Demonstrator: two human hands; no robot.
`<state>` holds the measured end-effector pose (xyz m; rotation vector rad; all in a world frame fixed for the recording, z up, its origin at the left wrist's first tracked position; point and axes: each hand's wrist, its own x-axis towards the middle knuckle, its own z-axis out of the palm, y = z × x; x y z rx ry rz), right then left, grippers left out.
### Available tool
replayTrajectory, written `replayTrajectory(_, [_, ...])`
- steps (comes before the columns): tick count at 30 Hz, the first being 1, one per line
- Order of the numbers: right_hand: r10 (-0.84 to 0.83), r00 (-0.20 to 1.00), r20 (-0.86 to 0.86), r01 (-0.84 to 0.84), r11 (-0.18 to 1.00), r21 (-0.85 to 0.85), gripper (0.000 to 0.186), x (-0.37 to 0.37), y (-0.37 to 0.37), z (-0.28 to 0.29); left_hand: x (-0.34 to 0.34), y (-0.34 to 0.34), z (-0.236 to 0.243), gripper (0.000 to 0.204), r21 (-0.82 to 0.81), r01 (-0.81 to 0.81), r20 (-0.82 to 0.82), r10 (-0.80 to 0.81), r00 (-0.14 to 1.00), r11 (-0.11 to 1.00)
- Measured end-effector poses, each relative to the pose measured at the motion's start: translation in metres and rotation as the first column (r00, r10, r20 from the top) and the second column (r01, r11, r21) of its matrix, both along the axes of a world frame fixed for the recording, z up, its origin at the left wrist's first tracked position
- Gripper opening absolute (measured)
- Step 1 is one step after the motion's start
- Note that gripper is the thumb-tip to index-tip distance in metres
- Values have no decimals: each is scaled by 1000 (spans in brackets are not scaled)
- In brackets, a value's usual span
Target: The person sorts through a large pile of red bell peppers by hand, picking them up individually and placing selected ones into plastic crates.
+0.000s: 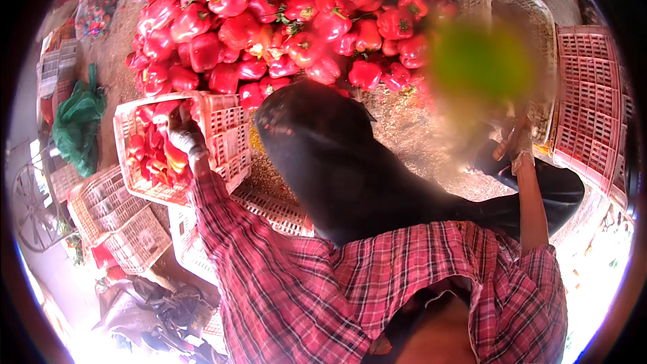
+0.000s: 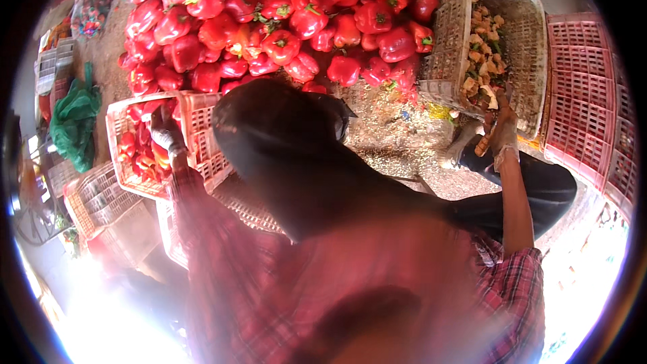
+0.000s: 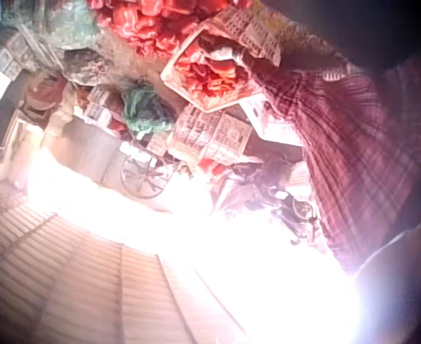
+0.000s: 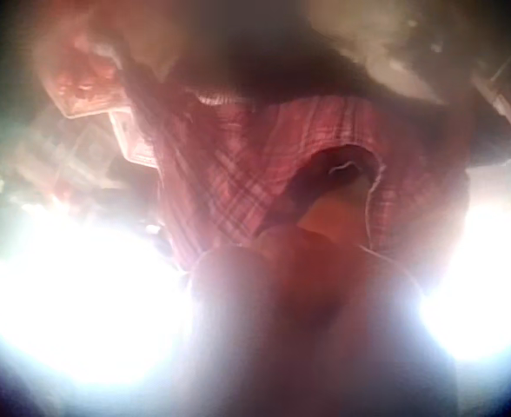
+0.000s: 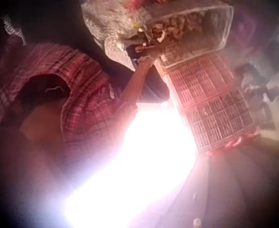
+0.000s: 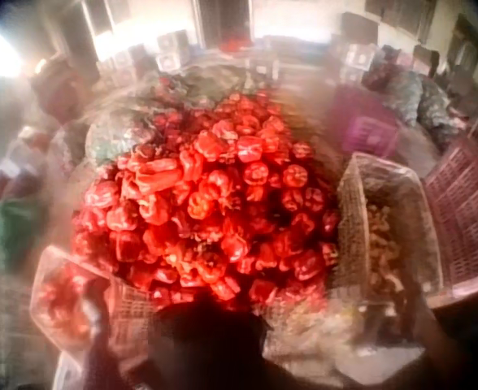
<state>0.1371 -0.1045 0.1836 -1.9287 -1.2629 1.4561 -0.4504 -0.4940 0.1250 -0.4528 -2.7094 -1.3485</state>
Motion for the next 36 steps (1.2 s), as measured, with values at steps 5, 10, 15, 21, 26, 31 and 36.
replayTrajectory(5, [-248, 968, 41, 252, 957, -147, 35, -20, 8, 6, 102, 186, -21, 56, 442, -529, 880, -234, 414, 724])
replayTrajectory(10, [-100, 993, 70, 108, 987, -120, 31, -21, 21, 8, 105, 237, -165, 108, -456, 397, 226, -327, 917, 796])
replayTrajectory(15, [312, 871, 379, -431, 855, 288, 32, -13, 33, -9, 82, 255, -181, 85, -21, 398, 361, -364, 859, 917])
replayTrajectory(21, [702, 696, 150, -714, 656, 247, 46, -126, 5, 68, 111, 304, -27, 72, 516, 473, 393, -688, 611, 714])
replayTrajectory(26, [716, 687, 119, -682, 581, 444, 46, -202, 16, 88, 171, 340, 145, 92, 72, 787, 144, -787, 599, 612])
replayTrajectory(31, [650, 550, 523, -833, 388, 394, 33, -176, 36, 112, 249, 366, 185, 97, -60, 817, 52, -815, 577, 574])
replayTrajectory(36, [591, 489, 641, -872, 334, 358, 31, -100, 40, 93, 332, 369, 199, 88, -166, 799, -88, -815, 572, 578])
